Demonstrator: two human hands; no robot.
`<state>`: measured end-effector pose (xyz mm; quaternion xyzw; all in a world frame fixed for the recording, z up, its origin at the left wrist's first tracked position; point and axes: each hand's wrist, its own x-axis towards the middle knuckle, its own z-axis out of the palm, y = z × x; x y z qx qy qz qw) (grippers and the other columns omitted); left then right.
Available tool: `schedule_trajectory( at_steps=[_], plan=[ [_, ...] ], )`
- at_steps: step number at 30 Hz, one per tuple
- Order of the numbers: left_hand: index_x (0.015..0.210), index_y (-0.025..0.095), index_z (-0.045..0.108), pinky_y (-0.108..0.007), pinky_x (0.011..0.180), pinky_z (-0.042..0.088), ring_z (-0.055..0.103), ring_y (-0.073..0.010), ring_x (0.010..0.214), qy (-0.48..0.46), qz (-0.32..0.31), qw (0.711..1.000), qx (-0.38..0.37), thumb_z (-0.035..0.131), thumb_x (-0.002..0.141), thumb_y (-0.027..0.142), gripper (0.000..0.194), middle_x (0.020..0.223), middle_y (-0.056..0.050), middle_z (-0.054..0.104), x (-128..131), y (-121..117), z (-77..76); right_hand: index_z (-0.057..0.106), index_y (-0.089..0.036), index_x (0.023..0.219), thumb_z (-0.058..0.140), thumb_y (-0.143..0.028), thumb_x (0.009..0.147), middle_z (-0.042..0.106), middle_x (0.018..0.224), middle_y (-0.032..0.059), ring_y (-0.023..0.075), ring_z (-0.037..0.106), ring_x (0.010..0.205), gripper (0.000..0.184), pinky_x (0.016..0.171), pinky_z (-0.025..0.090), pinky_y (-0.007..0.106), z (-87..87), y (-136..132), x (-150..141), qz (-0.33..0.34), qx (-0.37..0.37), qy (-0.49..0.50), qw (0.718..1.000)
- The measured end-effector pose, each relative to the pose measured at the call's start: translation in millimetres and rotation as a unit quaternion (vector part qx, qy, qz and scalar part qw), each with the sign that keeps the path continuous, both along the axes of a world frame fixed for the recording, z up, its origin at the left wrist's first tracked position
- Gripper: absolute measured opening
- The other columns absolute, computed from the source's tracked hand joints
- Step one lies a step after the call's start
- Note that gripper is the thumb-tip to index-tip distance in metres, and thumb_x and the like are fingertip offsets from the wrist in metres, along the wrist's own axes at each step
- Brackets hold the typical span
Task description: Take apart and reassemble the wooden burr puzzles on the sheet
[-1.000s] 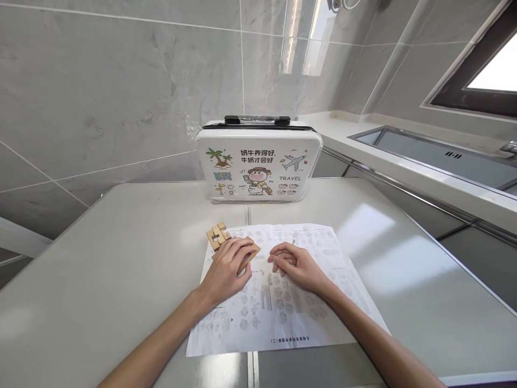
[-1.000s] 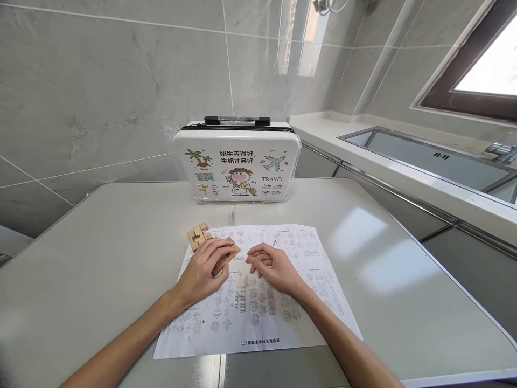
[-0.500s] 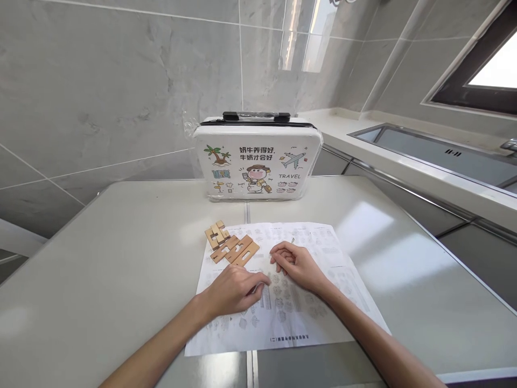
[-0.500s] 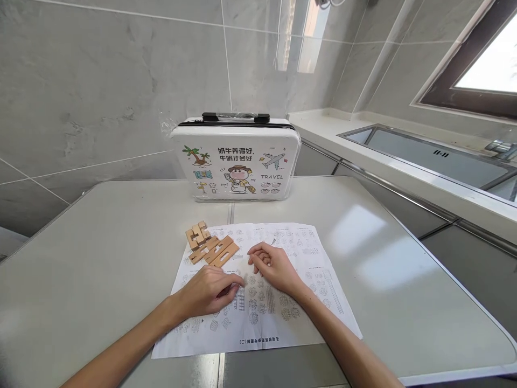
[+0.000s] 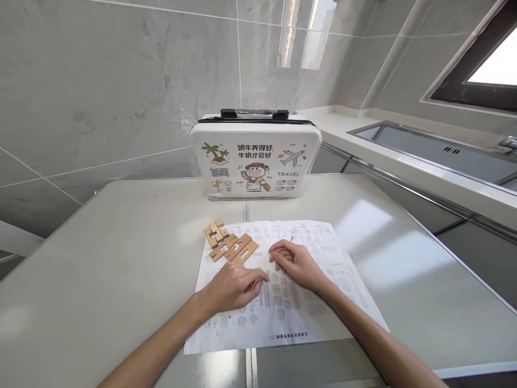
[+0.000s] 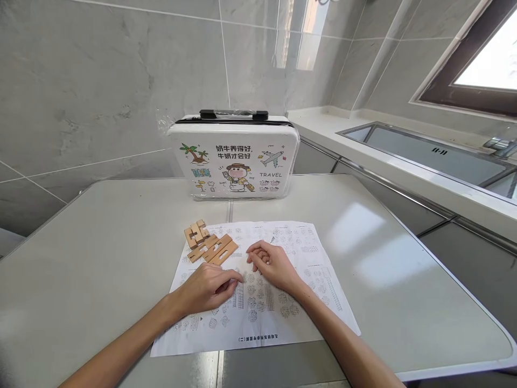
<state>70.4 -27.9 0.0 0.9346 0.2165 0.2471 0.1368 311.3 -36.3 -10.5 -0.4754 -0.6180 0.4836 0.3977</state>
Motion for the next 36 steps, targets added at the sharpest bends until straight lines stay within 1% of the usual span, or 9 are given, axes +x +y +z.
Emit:
schedule_trajectory(
  at_steps=[5, 11, 23, 29, 36],
  plan=[
    [0.105, 0.021, 0.069, -0.025, 0.052, 0.037, 0.049, -0.0116, 0.045, 0.000, 0.004, 1.000, -0.009, 0.053, 0.097, 0.011, 0.021, 0.054, 0.007, 0.056, 0.4, -0.1, 0.3, 0.067, -0.022, 0.101, 0.060, -0.042, 0.101, 0.076, 0.086, 0.0046, 0.0181, 0.069, 0.069, 0.021, 0.067, 0.053, 0.033, 1.8, -0.3, -0.2, 0.001, -0.001, -0.001, 1.000],
    [0.105, 0.021, 0.069, -0.025, 0.051, 0.035, 0.047, -0.0114, 0.044, 0.001, 0.004, 1.000, -0.009, 0.053, 0.096, 0.011, 0.021, 0.053, 0.007, 0.055, 0.9, -0.3, 1.6, 0.067, -0.022, 0.101, 0.060, -0.043, 0.101, 0.076, 0.087, 0.0049, 0.0180, 0.069, 0.070, 0.022, 0.067, 0.054, 0.033, 5.7, -1.2, -0.9, 0.000, -0.004, -0.002, 1.000],
    [0.106, 0.021, 0.068, -0.025, 0.050, 0.035, 0.046, -0.0109, 0.044, -0.003, 0.001, 1.000, -0.004, 0.052, 0.096, 0.011, 0.022, 0.053, 0.008, 0.052, 0.8, 0.6, 0.5, 0.067, -0.023, 0.101, 0.060, -0.044, 0.101, 0.076, 0.087, 0.0044, 0.0182, 0.069, 0.070, 0.023, 0.068, 0.055, 0.033, 4.0, -1.0, -0.1, 0.002, 0.000, -0.006, 1.000],
    [0.104, 0.022, 0.069, -0.025, 0.051, 0.035, 0.047, -0.0111, 0.044, 0.001, 0.010, 1.000, -0.006, 0.052, 0.096, 0.010, 0.021, 0.052, 0.008, 0.052, 0.5, -0.2, 2.3, 0.067, -0.023, 0.101, 0.061, -0.047, 0.101, 0.076, 0.088, 0.0053, 0.0187, 0.069, 0.070, 0.025, 0.068, 0.055, 0.034, 2.4, -0.4, -0.8, 0.001, -0.001, -0.001, 1.000],
    [0.104, 0.022, 0.068, -0.026, 0.050, 0.034, 0.050, -0.0116, 0.044, 0.009, 0.009, 1.000, -0.006, 0.052, 0.095, 0.009, 0.022, 0.052, 0.008, 0.052, -0.9, 0.2, 3.4, 0.067, -0.023, 0.100, 0.060, -0.042, 0.102, 0.076, 0.086, 0.0042, 0.0175, 0.068, 0.068, 0.020, 0.065, 0.053, 0.031, 4.8, 1.4, -3.4, 0.001, -0.002, 0.006, 1.000]
  ],
)
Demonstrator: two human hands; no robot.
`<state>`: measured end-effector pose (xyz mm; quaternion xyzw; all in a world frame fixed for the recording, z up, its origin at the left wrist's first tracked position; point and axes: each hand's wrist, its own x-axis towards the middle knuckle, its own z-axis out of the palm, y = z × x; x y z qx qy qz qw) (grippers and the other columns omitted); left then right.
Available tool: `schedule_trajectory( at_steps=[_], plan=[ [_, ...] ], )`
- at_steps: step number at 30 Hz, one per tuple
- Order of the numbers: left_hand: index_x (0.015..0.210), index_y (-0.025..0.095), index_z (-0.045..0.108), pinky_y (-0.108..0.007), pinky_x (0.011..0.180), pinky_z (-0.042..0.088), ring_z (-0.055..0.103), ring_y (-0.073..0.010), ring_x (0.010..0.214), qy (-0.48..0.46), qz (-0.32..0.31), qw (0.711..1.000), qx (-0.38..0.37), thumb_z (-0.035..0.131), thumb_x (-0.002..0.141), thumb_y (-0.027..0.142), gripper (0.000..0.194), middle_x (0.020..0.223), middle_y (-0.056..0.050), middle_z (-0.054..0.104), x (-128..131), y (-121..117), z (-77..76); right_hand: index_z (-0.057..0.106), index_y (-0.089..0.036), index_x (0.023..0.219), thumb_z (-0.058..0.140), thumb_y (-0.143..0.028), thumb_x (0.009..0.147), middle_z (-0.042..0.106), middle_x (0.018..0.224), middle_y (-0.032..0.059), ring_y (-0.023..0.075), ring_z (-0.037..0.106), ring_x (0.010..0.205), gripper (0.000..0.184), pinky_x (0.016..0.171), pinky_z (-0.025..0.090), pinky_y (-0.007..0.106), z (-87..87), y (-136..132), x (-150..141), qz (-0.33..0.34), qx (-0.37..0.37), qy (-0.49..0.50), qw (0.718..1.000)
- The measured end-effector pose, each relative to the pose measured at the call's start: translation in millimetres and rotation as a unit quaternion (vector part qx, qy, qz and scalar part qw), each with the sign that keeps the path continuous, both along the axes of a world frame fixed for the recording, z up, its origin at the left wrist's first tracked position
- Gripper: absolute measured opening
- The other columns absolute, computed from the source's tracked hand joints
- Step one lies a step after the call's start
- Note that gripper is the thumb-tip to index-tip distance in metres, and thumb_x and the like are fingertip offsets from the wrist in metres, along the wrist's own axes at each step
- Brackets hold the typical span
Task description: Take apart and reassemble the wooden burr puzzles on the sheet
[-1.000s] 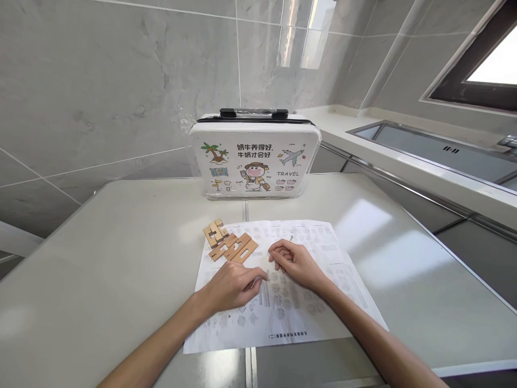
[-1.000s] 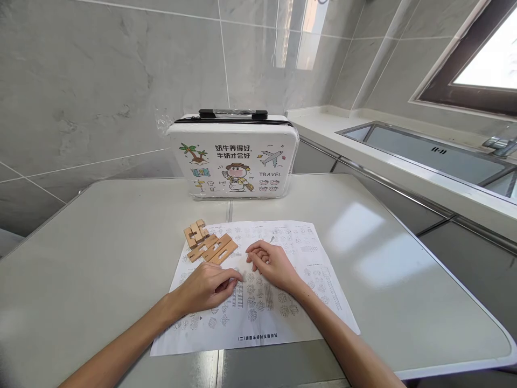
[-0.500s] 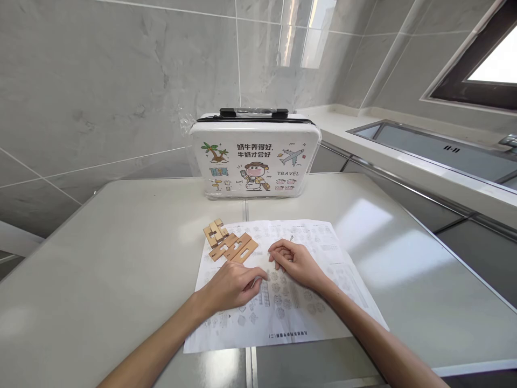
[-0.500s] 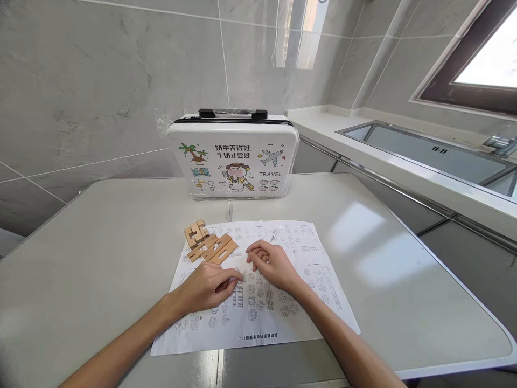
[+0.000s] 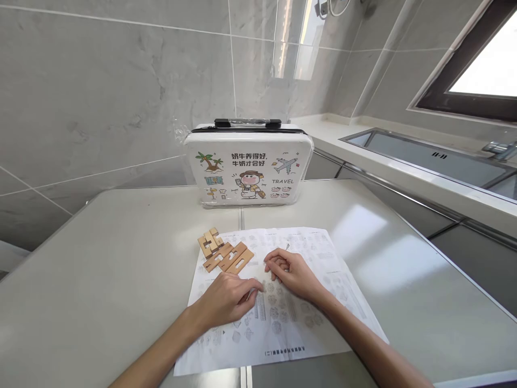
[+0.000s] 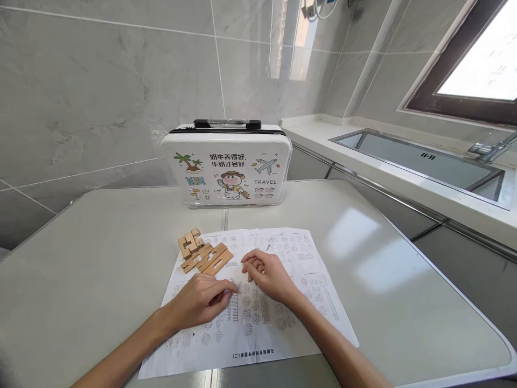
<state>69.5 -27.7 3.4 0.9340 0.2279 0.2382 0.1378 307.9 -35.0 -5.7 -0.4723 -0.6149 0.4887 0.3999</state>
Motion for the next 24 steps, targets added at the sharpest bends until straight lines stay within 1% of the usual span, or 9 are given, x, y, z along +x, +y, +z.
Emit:
schedule_trajectory(
  at_steps=[8, 12, 17, 19, 22, 24],
  plan=[
    [0.105, 0.022, 0.068, -0.025, 0.051, 0.037, 0.055, -0.0115, 0.045, -0.007, -0.001, 1.000, -0.010, 0.051, 0.099, 0.012, 0.021, 0.053, 0.007, 0.053, 2, 0, 5.8, 0.067, -0.023, 0.098, 0.063, -0.040, 0.100, 0.077, 0.087, 0.0043, 0.0174, 0.069, 0.067, 0.018, 0.065, 0.054, 0.031, 6.3, 0, 0, -0.005, -0.008, 0.006, 1.000],
    [0.110, 0.022, 0.067, -0.024, 0.052, 0.037, 0.054, -0.0102, 0.047, -0.015, -0.007, 1.000, -0.015, 0.051, 0.100, 0.011, 0.021, 0.055, 0.008, 0.054, 2, 1, 9.7, 0.067, -0.023, 0.097, 0.063, -0.038, 0.099, 0.077, 0.087, 0.0042, 0.0173, 0.069, 0.067, 0.015, 0.064, 0.055, 0.031, 5.6, 2, 0, -0.007, -0.003, 0.013, 1.000],
    [0.114, 0.023, 0.067, -0.023, 0.051, 0.038, 0.048, -0.0099, 0.045, -0.050, 0.003, 0.998, -0.029, 0.055, 0.101, 0.012, 0.020, 0.056, 0.009, 0.052, -2, 6, 17.2, 0.068, -0.023, 0.097, 0.062, -0.029, 0.097, 0.078, 0.086, 0.0033, 0.0160, 0.070, 0.064, 0.008, 0.060, 0.054, 0.028, 2.6, 6, 1, -0.010, 0.006, 0.013, 1.000],
    [0.112, 0.023, 0.068, -0.023, 0.052, 0.040, 0.049, -0.0102, 0.047, -0.069, 0.031, 0.997, -0.009, 0.057, 0.101, 0.013, 0.019, 0.058, 0.008, 0.055, -5, 11, 21.7, 0.068, -0.023, 0.097, 0.062, -0.026, 0.097, 0.078, 0.086, 0.0032, 0.0156, 0.070, 0.064, 0.007, 0.059, 0.054, 0.028, 1.2, 6, 1, -0.010, 0.006, 0.015, 1.000],
    [0.107, 0.023, 0.068, -0.024, 0.058, 0.045, 0.054, -0.0098, 0.052, -0.105, 0.104, 0.988, 0.043, 0.060, 0.099, 0.011, 0.017, 0.069, 0.005, 0.067, -17, 23, 28.1, 0.068, -0.023, 0.097, 0.061, -0.025, 0.097, 0.078, 0.086, 0.0031, 0.0153, 0.070, 0.064, 0.007, 0.060, 0.054, 0.027, 0.4, 7, 2, -0.007, 0.004, 0.016, 1.000],
    [0.103, 0.022, 0.068, -0.026, 0.061, 0.047, 0.059, -0.0123, 0.061, -0.118, 0.159, 0.976, 0.091, 0.060, 0.098, 0.010, 0.015, 0.076, 0.002, 0.071, -27, 33, 31.0, 0.069, -0.023, 0.097, 0.061, -0.024, 0.097, 0.078, 0.086, 0.0032, 0.0152, 0.069, 0.064, 0.008, 0.060, 0.054, 0.027, 0.9, 6, 2, -0.007, 0.004, 0.015, 1.000]
  ],
)
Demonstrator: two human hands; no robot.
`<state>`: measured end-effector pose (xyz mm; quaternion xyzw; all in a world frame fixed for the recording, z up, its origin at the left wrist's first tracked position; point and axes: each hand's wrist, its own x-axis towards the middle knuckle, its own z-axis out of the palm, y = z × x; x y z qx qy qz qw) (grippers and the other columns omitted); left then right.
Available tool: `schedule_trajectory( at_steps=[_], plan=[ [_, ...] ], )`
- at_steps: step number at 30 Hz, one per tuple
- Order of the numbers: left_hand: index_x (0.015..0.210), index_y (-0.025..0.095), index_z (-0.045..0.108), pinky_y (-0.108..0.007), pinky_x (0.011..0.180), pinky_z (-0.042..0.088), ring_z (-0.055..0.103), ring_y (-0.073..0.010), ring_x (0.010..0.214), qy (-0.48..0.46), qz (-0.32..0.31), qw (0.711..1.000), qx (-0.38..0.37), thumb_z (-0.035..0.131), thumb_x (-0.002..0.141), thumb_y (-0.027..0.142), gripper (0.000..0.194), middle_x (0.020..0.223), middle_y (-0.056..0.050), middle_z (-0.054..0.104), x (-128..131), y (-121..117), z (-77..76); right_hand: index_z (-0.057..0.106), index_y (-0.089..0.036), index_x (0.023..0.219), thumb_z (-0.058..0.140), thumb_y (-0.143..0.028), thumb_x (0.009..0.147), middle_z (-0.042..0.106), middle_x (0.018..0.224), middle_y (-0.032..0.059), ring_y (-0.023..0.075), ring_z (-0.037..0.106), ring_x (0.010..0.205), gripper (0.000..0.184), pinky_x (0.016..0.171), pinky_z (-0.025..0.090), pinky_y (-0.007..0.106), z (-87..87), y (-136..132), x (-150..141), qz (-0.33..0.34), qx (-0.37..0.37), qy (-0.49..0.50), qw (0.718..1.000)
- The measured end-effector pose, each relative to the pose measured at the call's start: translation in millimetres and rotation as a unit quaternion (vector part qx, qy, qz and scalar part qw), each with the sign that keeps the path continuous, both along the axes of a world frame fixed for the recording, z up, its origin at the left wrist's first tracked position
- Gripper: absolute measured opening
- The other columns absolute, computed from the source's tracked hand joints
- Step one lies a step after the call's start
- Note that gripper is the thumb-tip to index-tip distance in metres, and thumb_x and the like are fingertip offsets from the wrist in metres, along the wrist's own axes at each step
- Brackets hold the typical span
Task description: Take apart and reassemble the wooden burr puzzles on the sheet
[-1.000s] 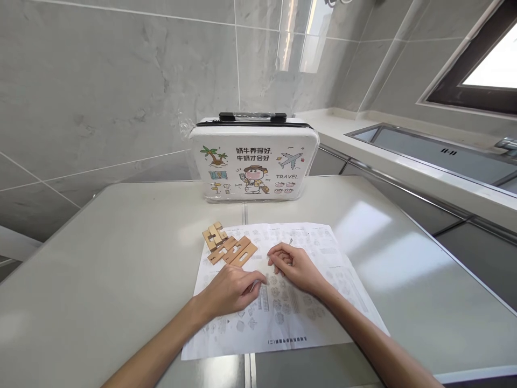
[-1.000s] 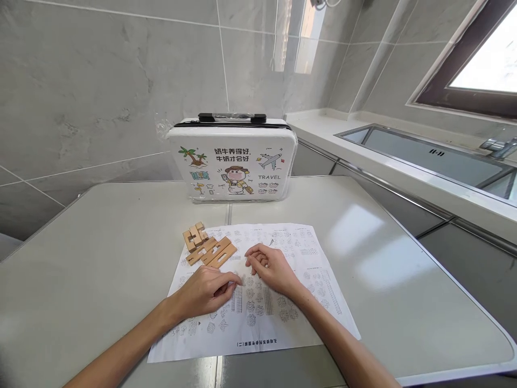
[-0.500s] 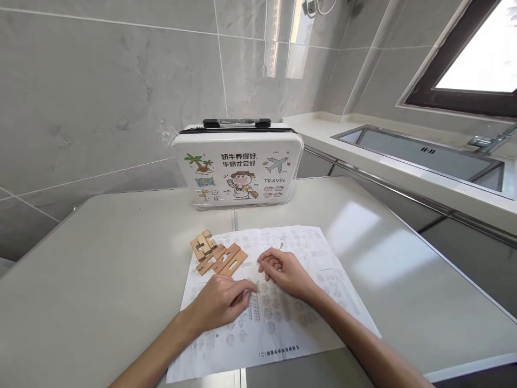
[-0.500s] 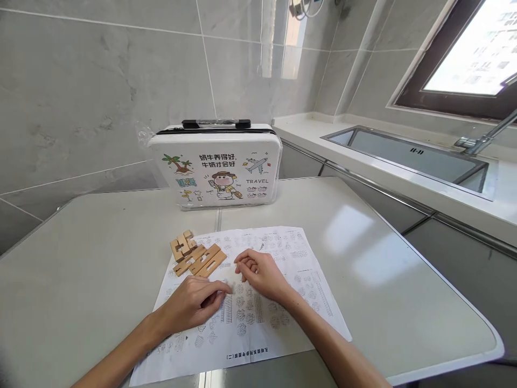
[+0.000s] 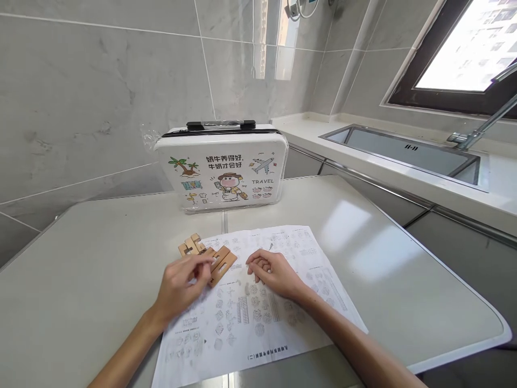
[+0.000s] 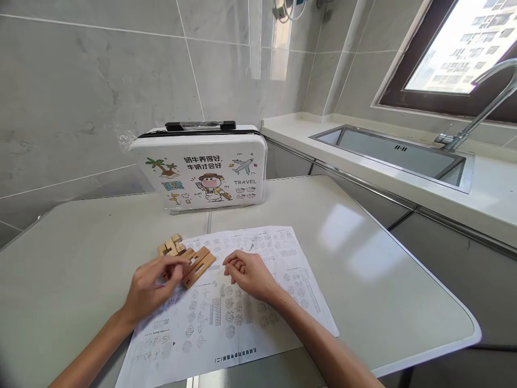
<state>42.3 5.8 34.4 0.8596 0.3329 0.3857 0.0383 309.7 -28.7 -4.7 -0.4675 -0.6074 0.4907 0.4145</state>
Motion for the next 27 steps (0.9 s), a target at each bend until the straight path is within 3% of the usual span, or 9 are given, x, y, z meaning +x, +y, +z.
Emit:
schedule_trajectory(
  at_steps=[4, 7, 10, 14, 19, 27],
  plan=[
    [0.113, 0.021, 0.066, -0.042, 0.095, 0.052, 0.065, -0.0239, 0.099, 0.025, 0.107, 0.993, 0.045, 0.066, 0.097, 0.024, 0.016, 0.103, -0.007, 0.072, -21, 20, 1.3, 0.069, -0.022, 0.097, 0.061, -0.026, 0.098, 0.078, 0.087, 0.0037, 0.0152, 0.069, 0.065, 0.008, 0.061, 0.054, 0.028, 2.1, -1, 1, 0.001, 0.000, -0.003, 1.000],
    [0.129, 0.022, 0.060, -0.052, 0.107, 0.048, 0.056, -0.0325, 0.124, 0.044, 0.156, 0.987, 0.002, 0.070, 0.095, 0.044, 0.042, 0.130, -0.013, 0.065, -31, 30, -2.8, 0.069, -0.022, 0.098, 0.061, -0.027, 0.098, 0.078, 0.087, 0.0035, 0.0151, 0.069, 0.065, 0.009, 0.062, 0.055, 0.028, 2.5, -1, 1, 0.002, -0.001, -0.006, 1.000],
    [0.140, 0.024, 0.053, -0.054, 0.115, 0.043, 0.049, -0.0350, 0.137, 0.057, 0.162, 0.983, -0.066, 0.070, 0.093, 0.057, 0.060, 0.144, -0.013, 0.059, -34, 34, -10.1, 0.069, -0.022, 0.099, 0.060, -0.027, 0.098, 0.078, 0.088, 0.0039, 0.0153, 0.070, 0.066, 0.011, 0.061, 0.054, 0.028, 1.8, -1, 2, 0.001, -0.005, -0.007, 1.000],
    [0.145, 0.025, 0.050, -0.053, 0.116, 0.043, 0.050, -0.0356, 0.139, 0.065, 0.173, 0.972, -0.145, 0.068, 0.091, 0.065, 0.071, 0.149, -0.013, 0.056, -35, 37, -20.8, 0.069, -0.022, 0.099, 0.059, -0.026, 0.098, 0.077, 0.087, 0.0037, 0.0154, 0.069, 0.066, 0.011, 0.060, 0.053, 0.028, 1.9, -2, 2, -0.001, -0.004, -0.011, 1.000],
    [0.148, 0.025, 0.048, -0.047, 0.104, 0.052, 0.061, -0.0330, 0.126, 0.053, 0.190, 0.953, -0.230, 0.066, 0.090, 0.070, 0.075, 0.144, -0.013, 0.061, -37, 39, -28.0, 0.069, -0.022, 0.097, 0.060, -0.027, 0.098, 0.077, 0.086, 0.0033, 0.0155, 0.069, 0.066, 0.010, 0.062, 0.053, 0.028, 3.8, -4, 1, -0.003, -0.001, -0.015, 1.000],
    [0.147, 0.027, 0.048, -0.044, 0.107, 0.052, 0.063, -0.0313, 0.131, 0.012, 0.211, 0.944, -0.254, 0.069, 0.087, 0.071, 0.078, 0.147, -0.010, 0.064, -43, 43, -30.9, 0.069, -0.021, 0.096, 0.060, -0.026, 0.097, 0.077, 0.085, 0.0035, 0.0147, 0.067, 0.064, 0.010, 0.060, 0.051, 0.027, 4.6, -3, -1, -0.004, -0.006, -0.007, 1.000]
  ],
)
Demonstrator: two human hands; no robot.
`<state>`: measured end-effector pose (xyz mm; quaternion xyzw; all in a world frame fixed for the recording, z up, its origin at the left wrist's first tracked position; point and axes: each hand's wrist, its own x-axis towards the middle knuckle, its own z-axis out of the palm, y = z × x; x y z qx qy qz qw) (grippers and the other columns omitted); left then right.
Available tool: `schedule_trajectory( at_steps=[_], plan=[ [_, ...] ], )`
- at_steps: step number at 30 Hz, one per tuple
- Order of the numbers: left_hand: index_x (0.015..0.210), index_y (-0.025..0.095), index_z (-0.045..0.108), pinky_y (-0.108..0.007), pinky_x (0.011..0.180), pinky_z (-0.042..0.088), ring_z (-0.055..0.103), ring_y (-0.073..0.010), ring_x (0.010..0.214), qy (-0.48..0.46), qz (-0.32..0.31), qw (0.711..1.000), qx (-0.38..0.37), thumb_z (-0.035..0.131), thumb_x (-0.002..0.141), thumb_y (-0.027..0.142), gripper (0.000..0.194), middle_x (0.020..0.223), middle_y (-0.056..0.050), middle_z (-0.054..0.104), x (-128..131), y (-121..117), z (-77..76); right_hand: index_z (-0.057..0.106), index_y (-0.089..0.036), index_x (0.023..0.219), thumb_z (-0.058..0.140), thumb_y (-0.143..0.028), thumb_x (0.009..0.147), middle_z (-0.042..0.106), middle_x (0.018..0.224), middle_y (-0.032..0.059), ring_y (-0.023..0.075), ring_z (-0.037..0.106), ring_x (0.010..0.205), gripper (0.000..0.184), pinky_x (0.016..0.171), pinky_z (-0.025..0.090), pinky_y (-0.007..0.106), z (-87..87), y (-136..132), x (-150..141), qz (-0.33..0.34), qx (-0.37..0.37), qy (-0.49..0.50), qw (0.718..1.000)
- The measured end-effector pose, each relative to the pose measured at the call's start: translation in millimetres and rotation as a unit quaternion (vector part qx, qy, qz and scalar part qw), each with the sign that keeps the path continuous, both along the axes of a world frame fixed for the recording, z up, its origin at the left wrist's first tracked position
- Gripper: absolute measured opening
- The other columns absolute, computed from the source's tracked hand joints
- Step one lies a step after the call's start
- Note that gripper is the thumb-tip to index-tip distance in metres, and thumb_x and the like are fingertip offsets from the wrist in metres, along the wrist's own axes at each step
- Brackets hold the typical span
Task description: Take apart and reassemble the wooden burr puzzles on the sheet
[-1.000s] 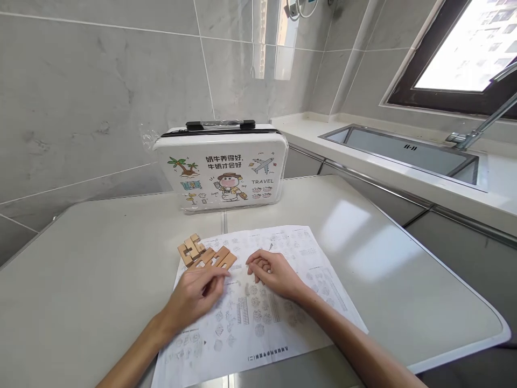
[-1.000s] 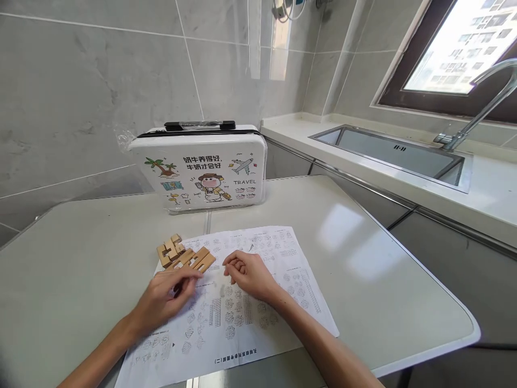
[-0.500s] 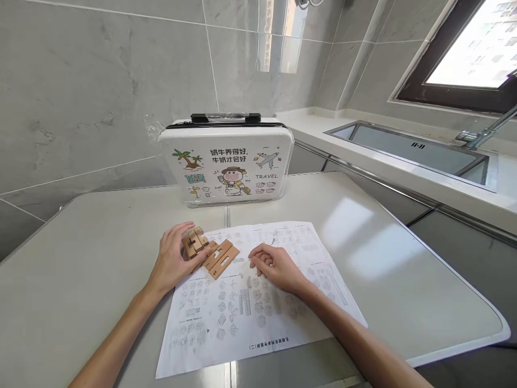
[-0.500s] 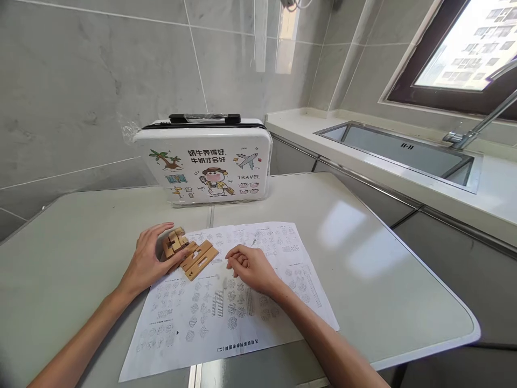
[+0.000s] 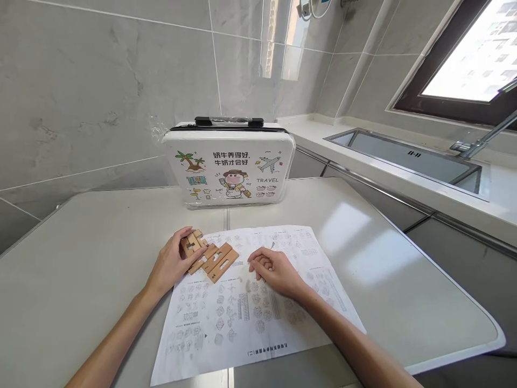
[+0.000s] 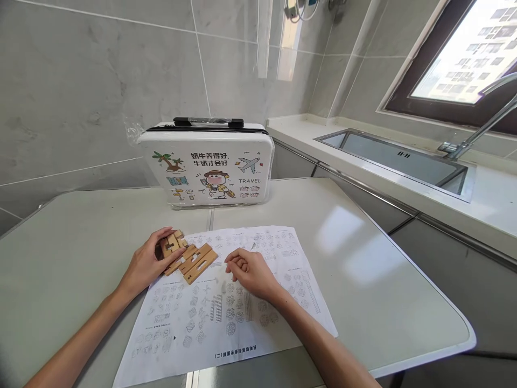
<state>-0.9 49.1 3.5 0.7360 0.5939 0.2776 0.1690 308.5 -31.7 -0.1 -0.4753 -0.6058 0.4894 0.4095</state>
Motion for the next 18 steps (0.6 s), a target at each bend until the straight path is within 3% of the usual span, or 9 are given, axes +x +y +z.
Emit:
schedule_trajectory(
  at_steps=[9, 14, 18],
  plan=[
    [0.144, 0.027, 0.055, -0.047, 0.110, 0.053, 0.064, -0.0328, 0.130, -0.027, 0.033, 0.998, 0.048, 0.071, 0.086, 0.071, 0.074, 0.144, -0.009, 0.066, 9, -11, 11.5, 0.070, -0.021, 0.098, 0.065, -0.032, 0.095, 0.075, 0.085, 0.0038, 0.0140, 0.065, 0.062, 0.012, 0.057, 0.048, 0.027, -6.0, 3, -1, -0.012, -0.038, 0.063, 0.997],
    [0.142, 0.030, 0.058, -0.042, 0.096, 0.062, 0.069, -0.0289, 0.122, -0.072, -0.091, 0.993, 0.011, 0.073, 0.090, 0.062, 0.063, 0.142, -0.008, 0.066, 48, -42, 25.3, 0.070, -0.019, 0.097, 0.074, -0.040, 0.089, 0.071, 0.082, 0.0022, 0.0111, 0.056, 0.055, 0.022, 0.052, 0.043, 0.026, -1.3, 10, 4, -0.075, -0.094, 0.197, 0.973],
    [0.146, 0.032, 0.054, -0.045, 0.106, 0.057, 0.066, -0.0282, 0.127, -0.057, -0.248, 0.967, 0.016, 0.075, 0.092, 0.055, 0.063, 0.140, -0.008, 0.066, 91, -63, 30.4, 0.070, -0.019, 0.096, 0.084, -0.040, 0.081, 0.066, 0.079, -0.0003, 0.0086, 0.050, 0.055, 0.029, 0.050, 0.038, 0.023, -0.6, 17, 14, -0.122, -0.125, 0.338, 0.925]
  ],
)
